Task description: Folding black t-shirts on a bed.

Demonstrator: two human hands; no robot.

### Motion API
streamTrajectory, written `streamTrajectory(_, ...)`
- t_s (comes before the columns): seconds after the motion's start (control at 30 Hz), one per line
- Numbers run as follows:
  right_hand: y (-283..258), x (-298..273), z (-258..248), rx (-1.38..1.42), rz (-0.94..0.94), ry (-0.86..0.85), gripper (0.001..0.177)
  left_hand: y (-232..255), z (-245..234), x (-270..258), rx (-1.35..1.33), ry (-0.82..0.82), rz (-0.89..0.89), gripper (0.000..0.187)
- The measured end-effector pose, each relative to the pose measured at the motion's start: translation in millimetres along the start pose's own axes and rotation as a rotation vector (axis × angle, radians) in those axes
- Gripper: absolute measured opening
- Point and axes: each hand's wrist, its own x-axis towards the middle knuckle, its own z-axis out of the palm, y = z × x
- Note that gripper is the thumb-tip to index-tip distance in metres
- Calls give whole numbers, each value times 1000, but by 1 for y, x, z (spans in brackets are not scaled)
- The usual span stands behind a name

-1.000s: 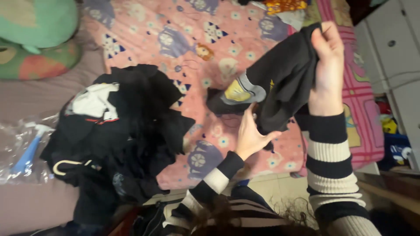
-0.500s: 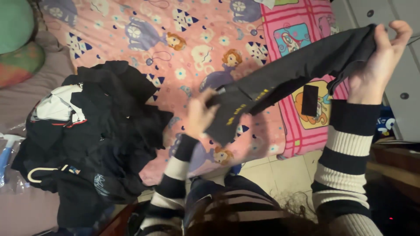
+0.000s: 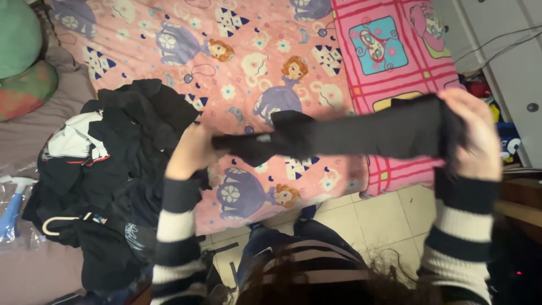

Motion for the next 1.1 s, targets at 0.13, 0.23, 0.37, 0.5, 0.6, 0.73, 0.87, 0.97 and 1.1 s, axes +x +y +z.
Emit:
streamTrajectory(0.13, -31, -53, -30, -152, -61, -80, 10, 49, -85, -12, -267, -116, 116, 34)
streamTrajectory(0.23, -54, -59, 2, -100, -83, -39, 25, 62, -127, 11, -337, -246, -38, 23)
streamTrajectory(0.37, -55, 19, 43, 244, -16, -2, 39, 24, -128, 89, -299, -91, 172, 42)
streamTrajectory(0.5, 44, 172, 42, 759, 238, -153, 28, -67, -61, 188, -68, 104, -98, 47)
streamTrajectory(0.6, 144, 252, 49, 396, 273, -146, 64, -167, 43, 230, 152, 591, 50, 52)
streamTrajectory(0.73, 309, 231, -21, 150, 324, 79, 66, -144, 114, 192, 320, 630, -61, 55)
streamTrajectory(0.87, 476, 168, -91, -428, 223, 133, 44, -127, 227, 131, 104, 398, -163, 56)
streamTrajectory(0.97, 517, 76, -91, -594, 321, 196, 43, -122, 313, 76, 48, 306, -255, 66)
streamTrajectory(1.1, 523, 23, -76, -872, 128, 151, 60, -168, 422, -19, -10, 278, -643, 92)
